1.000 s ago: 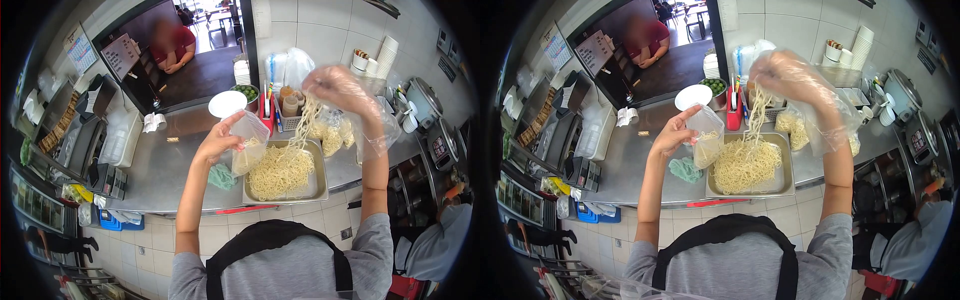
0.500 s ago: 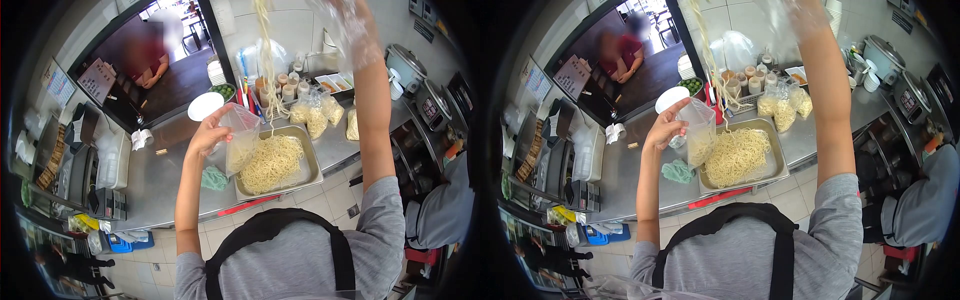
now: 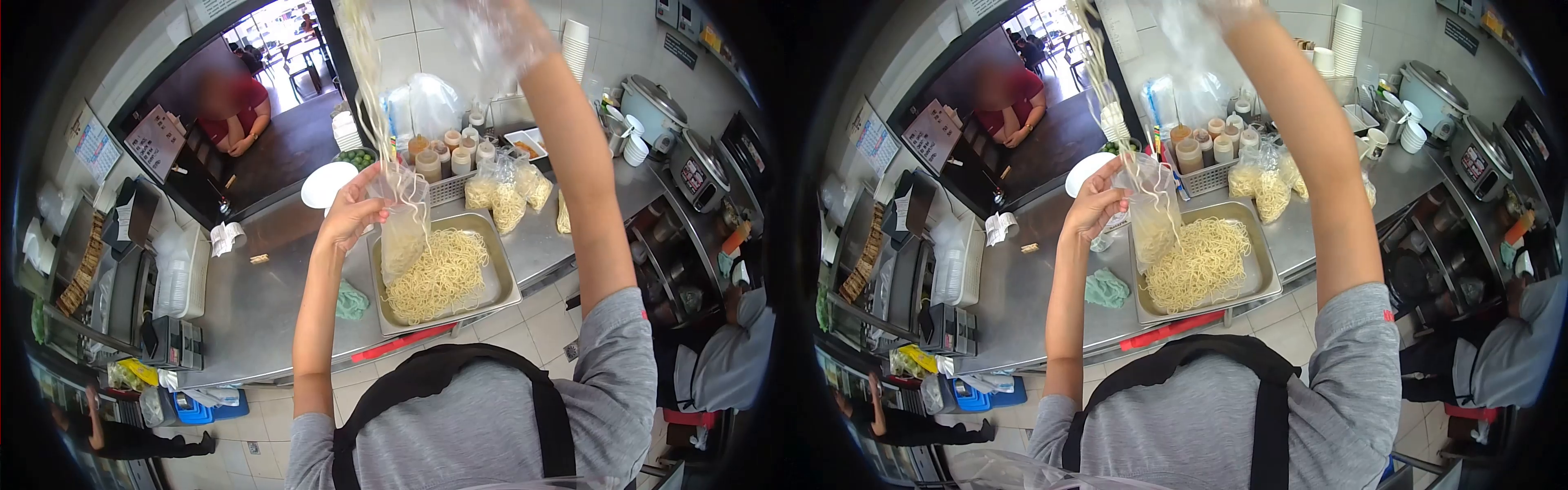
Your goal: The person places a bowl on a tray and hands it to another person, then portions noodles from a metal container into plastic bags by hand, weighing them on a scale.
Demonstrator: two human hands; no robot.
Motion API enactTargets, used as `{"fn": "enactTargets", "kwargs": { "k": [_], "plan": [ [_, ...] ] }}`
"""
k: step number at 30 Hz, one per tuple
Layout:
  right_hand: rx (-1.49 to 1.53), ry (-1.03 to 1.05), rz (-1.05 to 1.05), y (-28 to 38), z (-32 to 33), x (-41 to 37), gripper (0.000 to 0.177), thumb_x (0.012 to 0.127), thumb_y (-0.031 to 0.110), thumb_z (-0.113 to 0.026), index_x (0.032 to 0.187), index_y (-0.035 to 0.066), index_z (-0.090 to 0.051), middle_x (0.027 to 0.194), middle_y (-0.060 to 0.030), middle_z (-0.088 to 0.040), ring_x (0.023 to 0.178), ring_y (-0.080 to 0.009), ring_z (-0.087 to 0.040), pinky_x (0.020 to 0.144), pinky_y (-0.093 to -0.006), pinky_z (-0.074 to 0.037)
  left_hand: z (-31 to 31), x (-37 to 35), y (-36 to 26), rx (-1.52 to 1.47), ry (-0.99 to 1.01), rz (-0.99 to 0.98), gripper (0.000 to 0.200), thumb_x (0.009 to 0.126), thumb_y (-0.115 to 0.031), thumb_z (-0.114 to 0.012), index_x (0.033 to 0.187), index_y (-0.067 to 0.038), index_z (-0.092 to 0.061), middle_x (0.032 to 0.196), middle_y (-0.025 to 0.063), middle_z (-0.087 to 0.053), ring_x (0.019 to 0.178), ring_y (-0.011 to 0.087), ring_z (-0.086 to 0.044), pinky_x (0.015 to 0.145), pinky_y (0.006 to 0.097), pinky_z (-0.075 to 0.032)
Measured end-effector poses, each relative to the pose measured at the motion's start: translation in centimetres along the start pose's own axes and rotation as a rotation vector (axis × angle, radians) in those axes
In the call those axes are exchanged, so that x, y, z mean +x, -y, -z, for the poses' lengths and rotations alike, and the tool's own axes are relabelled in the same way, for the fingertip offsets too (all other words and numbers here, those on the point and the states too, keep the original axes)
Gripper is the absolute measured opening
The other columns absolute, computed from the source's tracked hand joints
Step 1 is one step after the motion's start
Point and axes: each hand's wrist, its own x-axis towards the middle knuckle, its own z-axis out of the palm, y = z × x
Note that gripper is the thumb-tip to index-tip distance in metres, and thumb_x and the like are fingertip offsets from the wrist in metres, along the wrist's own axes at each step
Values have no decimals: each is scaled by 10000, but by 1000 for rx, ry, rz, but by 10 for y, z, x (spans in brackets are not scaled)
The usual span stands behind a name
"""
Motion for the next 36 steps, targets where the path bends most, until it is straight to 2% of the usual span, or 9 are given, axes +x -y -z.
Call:
{"fn": "enactTargets", "kwargs": {
  "k": [4, 6, 8, 11, 15, 18, 26, 29, 36],
  "plan": [
    [-120, 246, -213, -65, -26, -48, 406, 811, 317, -657, 1108, 42, -622, 1025, -144, -657, 874, -209, -646, 790, -339, -537, 6, 3, -1, -42, 34, -29, 654, 761, 85, -550, 1374, -3, -339, 1054, 111, -607, 647, 104, -591, 584, 217, -504],
    [-238, 578, -478, -74, -42, -77, 628, 755, 350, -710, 1267, 51, -504, 1240, -190, -542, 1141, -271, -538, 957, -403, -451, 10, 6, 2, -35, 42, -22, 651, 764, 79, -558, 1372, -6, -343, 1011, 97, -615, 652, 105, -594, 583, 218, -505],
    [-562, 667, -316, -88, -46, -111, 851, 722, 360, -738, 1402, 77, -312, 1358, -212, -417, 1219, -300, -461, 995, -421, -413, 10, 5, -1, -23, 24, -26, 655, 761, 78, -569, 1370, -7, -345, 1029, 93, -601, 655, 106, -595, 585, 222, -506],
    [-390, 244, -217, -148, -85, -178, 958, 710, 307, -746, 1450, 94, -176, 1410, -220, -340, 1266, -327, -400, 1016, -439, -374, 9, 5, 4, -13, -18, -46, 671, 752, 86, -579, 1372, -4, -338, 1121, 99, -555, 657, 108, -594, 588, 229, -508],
    [-383, 253, -545, -158, -96, -208, 734, 689, 228, -743, 1285, -50, -418, 1016, -182, -609, 864, -261, -616, 748, -342, -500, 18, 2, 10, 32, -74, -21, 676, 748, 100, -569, 1374, -16, -341, 1330, 73, -430, 655, 82, -578, 587, 216, -502],
    [60, 107, -750, -149, -72, -197, 444, 741, 192, -672, 1144, 32, -577, 1012, -82, -625, 804, -136, -613, 662, -280, -509, 32, 5, 27, 49, -76, 14, 693, 742, 89, -588, 1377, -6, -328, 1308, 92, -446, 657, 96, -588, 590, 224, -507],
    [419, -260, -327, -110, -67, -121, 253, 820, 95, -667, 1054, 27, -596, 962, -83, -638, 830, -131, -615, 707, -250, -496, 28, 5, 24, 65, -19, 77, 671, 756, 61, -578, 1375, 2, -325, 1038, 83, -596, 641, 84, -579, 598, 220, -506],
    [397, -273, -204, -97, -61, -94, 229, 843, 117, -644, 1040, 7, -608, 946, -90, -645, 794, -129, -620, 703, -255, -513, 42, 16, 2, 25, 27, 47, 632, 780, 90, -522, 1374, -1, -329, 1286, 68, -506, 636, 46, -577, 562, 171, -492],
    [316, -220, -187, -106, -57, -61, 284, 843, 156, -653, 1076, 6, -593, 961, -87, -640, 803, -105, -601, 709, -242, -492, 112, 87, -75, 97, -37, -124, 461, 820, 57, -490, 1277, 3, -479, 1165, 23, -601, 586, 20, -536, 554, 151, -481]
  ]
}}
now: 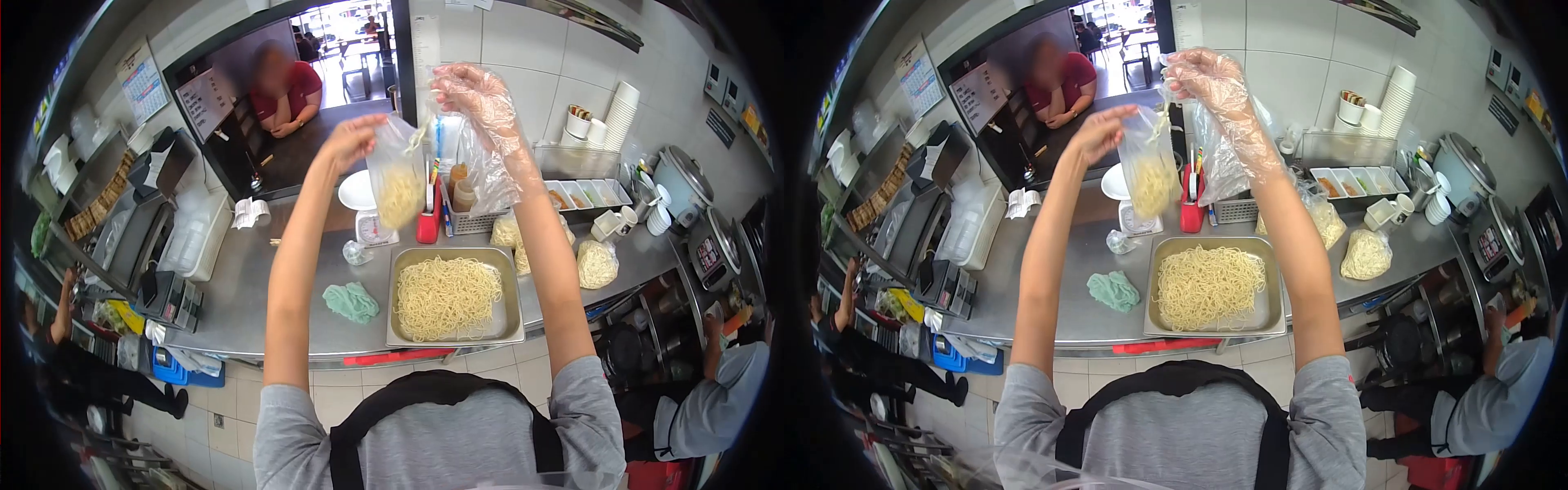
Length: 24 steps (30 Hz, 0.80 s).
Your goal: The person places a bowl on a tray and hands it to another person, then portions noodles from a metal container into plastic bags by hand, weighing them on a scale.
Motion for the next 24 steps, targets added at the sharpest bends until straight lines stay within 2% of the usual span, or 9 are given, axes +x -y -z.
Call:
{"fn": "enactTargets", "kwargs": {
  "k": [4, 6, 8, 11, 14, 17, 20, 21, 24],
  "plan": [
    [28, -29, -51, -44, 0, 2, 255, 847, 155, -653, 1059, 22, -605, 918, -55, -643, 764, -90, -601, 668, -227, -497, 24, 27, 1, 273, -194, -104, 373, 771, 79, -513, 1114, -16, -624, 837, 22, -647, 566, 43, -526, 514, 168, -434],
    [74, -68, -112, -65, -2, -1, 210, 838, 136, -668, 1016, 35, -623, 850, -38, -642, 703, -80, -600, 591, -206, -498, 32, 36, 23, 476, -188, -129, 374, 734, 44, -542, 1080, -36, -655, 784, 34, -652, 542, 66, -551, 518, 206, -463],
    [149, -37, -57, -94, 1, -6, 185, 848, 133, -649, 1005, 40, -622, 834, -14, -635, 697, -79, -605, 573, -200, -495, 36, 40, 51, 780, -180, -88, 410, 705, 28, -559, 1098, -48, -651, 737, 65, -663, 558, 92, -601, 537, 231, -492],
    [130, 16, -125, -114, 6, -18, 275, 819, 193, -688, 1020, 24, -606, 842, -12, -627, 725, -97, -617, 597, -211, -506, 28, 30, 86, 840, -192, -120, 428, 677, 23, -569, 1090, -50, -654, 701, 94, -669, 581, 126, -641, 550, 255, -511],
    [41, 38, -216, -121, 12, -26, 266, 857, 146, -628, 1086, 13, -598, 912, -42, -633, 792, -108, -612, 687, -240, -515, 21, 21, 106, 916, -171, -117, 380, 698, 28, -569, 1059, -43, -663, 748, 117, -680, 595, 153, -655, 555, 265, -528],
    [36, 25, -224, -123, 15, -31, 276, 855, 161, -636, 1080, 5, -600, 914, -51, -637, 793, -112, -616, 700, -242, -518, 16, 16, 119, 786, -85, -121, 318, 768, -3, -594, 1071, -71, -662, 966, 133, -651, 616, 140, -639, 571, 263, -536],
    [15, 12, -251, -125, 12, -33, 274, 860, 156, -634, 1080, -3, -598, 922, -58, -632, 801, -114, -611, 718, -245, -521, 11, 9, 125, 908, -45, -271, 226, 811, -90, -629, 1031, -98, -676, 1201, 158, -538, 624, 166, -646, 572, 280, -548],
    [10, 12, -258, -125, 12, -34, 271, 860, 151, -634, 1080, -3, -598, 923, -58, -631, 803, -114, -610, 722, -246, -521, 13, 10, 127, 1047, -41, -267, 190, 816, -148, -648, 1000, -122, -688, 1288, 162, -459, 660, 207, -656, 575, 295, -549],
    [21, 20, -272, -124, 12, -34, 263, 862, 141, -632, 1078, -4, -597, 930, -58, -628, 807, -115, -608, 735, -249, -520, 3, 5, 125, 1441, -101, -301, 231, 808, -143, -649, 1034, -100, -670, 1290, 165, -463, 719, 239, -658, 595, 303, -550]
  ]
}}
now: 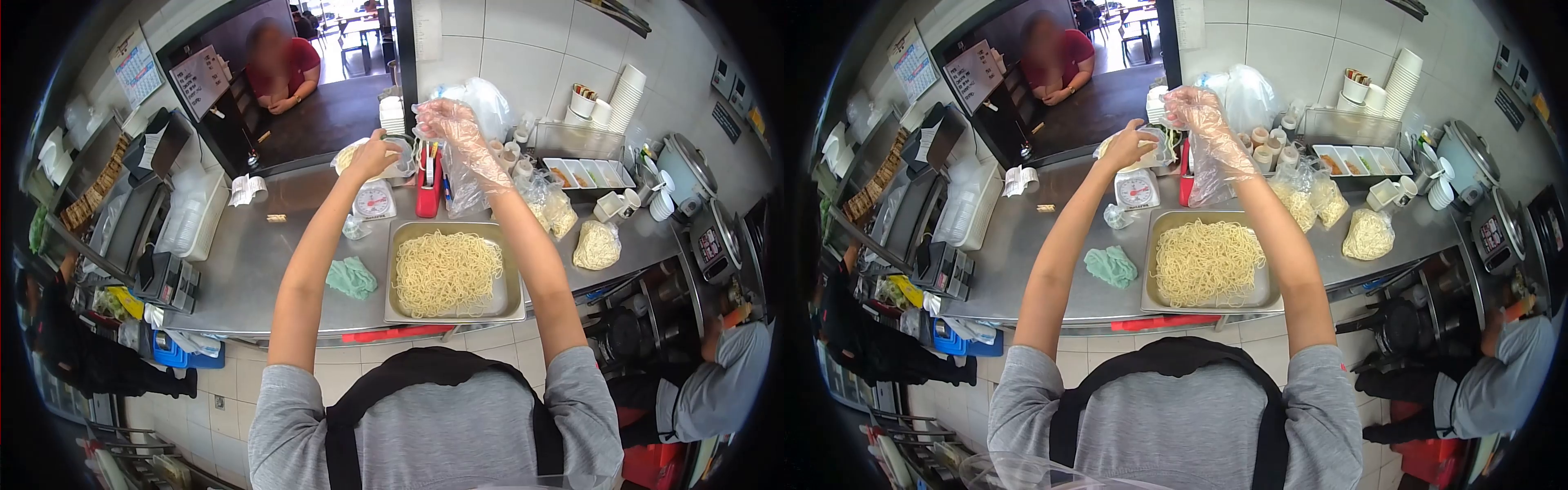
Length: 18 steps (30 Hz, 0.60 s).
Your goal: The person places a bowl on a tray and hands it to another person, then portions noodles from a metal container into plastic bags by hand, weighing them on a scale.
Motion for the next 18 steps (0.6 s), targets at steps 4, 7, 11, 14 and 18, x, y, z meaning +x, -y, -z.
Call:
{"fn": "enactTargets", "kwargs": {
  "k": [4, 7, 11, 14, 18],
  "plan": [
    [2, -17, 13, -2, 0, 0, 261, 863, 153, -632, 1073, 1, -598, 933, -53, -627, 799, -108, -606, 728, -246, -517, -19, 5, 14, -79, -71, -37, 436, 717, -86, -678, 1146, -68, -604, 1217, 180, -529, 711, 261, -659, 618, 315, -547],
    [-23, -46, 12, 11, -7, -3, 262, 860, 170, -637, 1063, 8, -600, 922, -44, -627, 789, -102, -602, 713, -239, -508, -15, 5, 20, -285, -110, 86, 623, 627, 13, -643, 1238, -23, -525, 1110, 182, -609, 661, 231, -668, 614, 312, -551],
    [16, -29, 68, 37, -11, 5, 239, 850, 190, -658, 1026, 30, -629, 828, -25, -636, 691, -83, -593, 620, -218, -508, 58, 13, 2, -652, -161, 361, 690, 662, 20, -650, 1322, -46, -459, 869, 124, -659, 642, 139, -653, 577, 260, -543],
    [-50, 23, 131, 76, -9, 23, 277, 832, 213, -678, 1033, 29, -628, 830, -17, -629, 710, -75, -584, 600, -209, -483, 103, 21, 8, -1053, -198, 365, 678, 693, 39, -639, 1334, -6, -422, 857, 121, -650, 646, 138, -642, 580, 240, -540],
    [-196, 47, 173, 132, -8, 19, 254, 819, 211, -682, 982, 23, -639, 784, -11, -622, 685, -62, -559, 560, -201, -444, 136, 10, -22, -1301, -125, 396, 620, 781, 52, -592, 1351, 41, -348, 888, 115, -631, 709, 124, -629, 646, 215, -538]
  ]
}}
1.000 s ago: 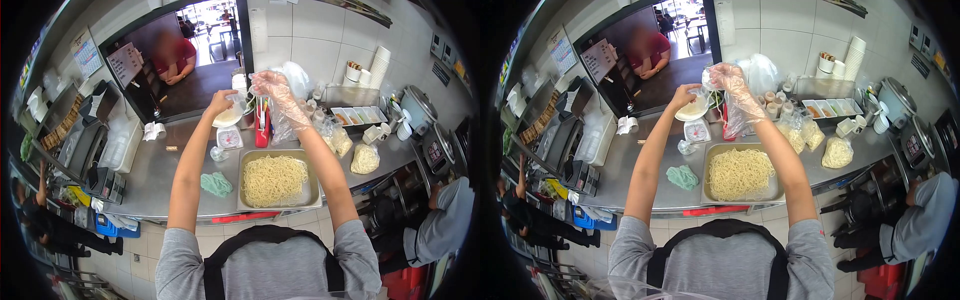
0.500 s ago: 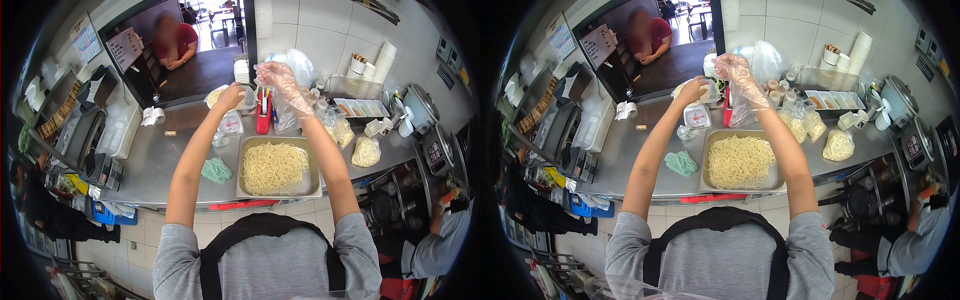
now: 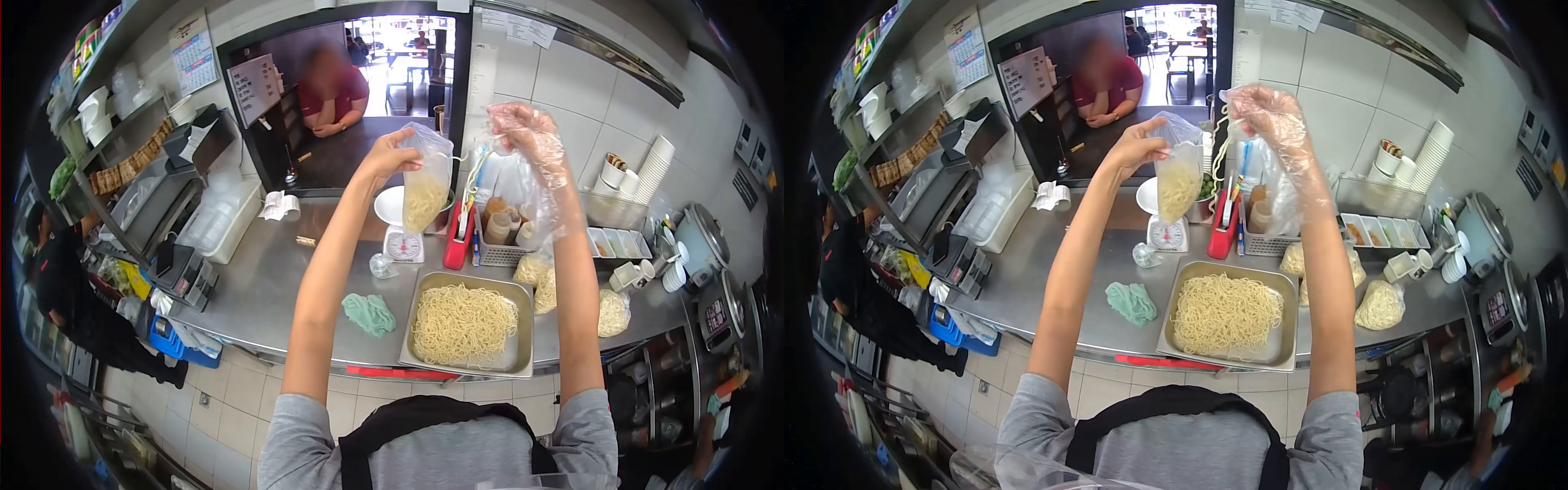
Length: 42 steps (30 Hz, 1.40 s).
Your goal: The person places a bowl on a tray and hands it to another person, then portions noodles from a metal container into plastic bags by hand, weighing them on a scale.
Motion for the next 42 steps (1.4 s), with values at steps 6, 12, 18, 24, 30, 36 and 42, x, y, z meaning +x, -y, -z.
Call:
{"fn": "enactTargets", "kwargs": {
  "k": [6, 12, 18, 24, 30, 36, 42],
  "plan": [
    [-216, -59, -237, -7, 10, -80, 194, 816, 209, -664, 893, 32, -653, 733, -10, -623, 638, -58, -552, 564, -188, -443, -23, -45, 10, -240, 37, 38, 633, 790, 23, -609, 1348, 69, -314, 909, 120, -619, 750, 144, -621, 699, 249, -535],
    [-518, 211, -178, -96, -12, -168, 353, 729, 311, -729, 880, 4, -647, 850, -124, -653, 797, -249, -625, 733, -360, -504, -44, -78, 47, -246, 3, 94, 680, 778, 41, -627, 1364, 68, -283, 1022, 141, -591, 744, 151, -624, 645, 256, -543],
    [-648, 49, -32, -135, -60, -161, 321, 738, 282, -713, 844, -11, -639, 811, -161, -630, 780, -331, -598, 692, -383, -466, -62, -94, 59, -170, -52, 65, 743, 770, 69, -613, 1393, 72, -208, 1256, 205, -470, 760, 174, -641, 645, 263, -557],
    [354, -100, -428, -72, -37, -150, 205, 827, 252, -663, 951, 106, -592, 827, -18, -627, 730, -118, -582, 645, -270, -471, -58, -95, 59, -129, -6, 101, 734, 771, 76, -597, 1396, 64, -212, 1102, 182, -576, 720, 153, -640, 641, 250, -555],
    [292, -65, -195, -10, -1, -62, 308, 817, 270, -678, 1048, 79, -606, 884, 6, -610, 673, -45, -514, 598, -177, -427, -59, -94, 78, -77, 54, 122, 750, 746, 80, -615, 1391, 64, -233, 1174, 196, -536, 715, 146, -630, 639, 255, -553],
    [452, 110, 71, 34, 16, 16, 207, 825, 185, -667, 985, 64, -617, 841, -22, -628, 698, -90, -580, 603, -204, -479, -69, -108, 68, -70, 114, 129, 777, 727, 72, -629, 1393, 65, -229, 1195, 196, -525, 701, 140, -619, 636, 261, -551],
    [514, 93, 61, 43, 10, 27, 159, 831, 152, -660, 959, 68, -617, 782, -21, -618, 674, -90, -575, 569, -195, -460, -86, -106, 68, -88, 154, 152, 790, 723, 73, -631, 1398, 62, -219, 1196, 198, -524, 713, 146, -621, 630, 263, -550]
  ]
}}
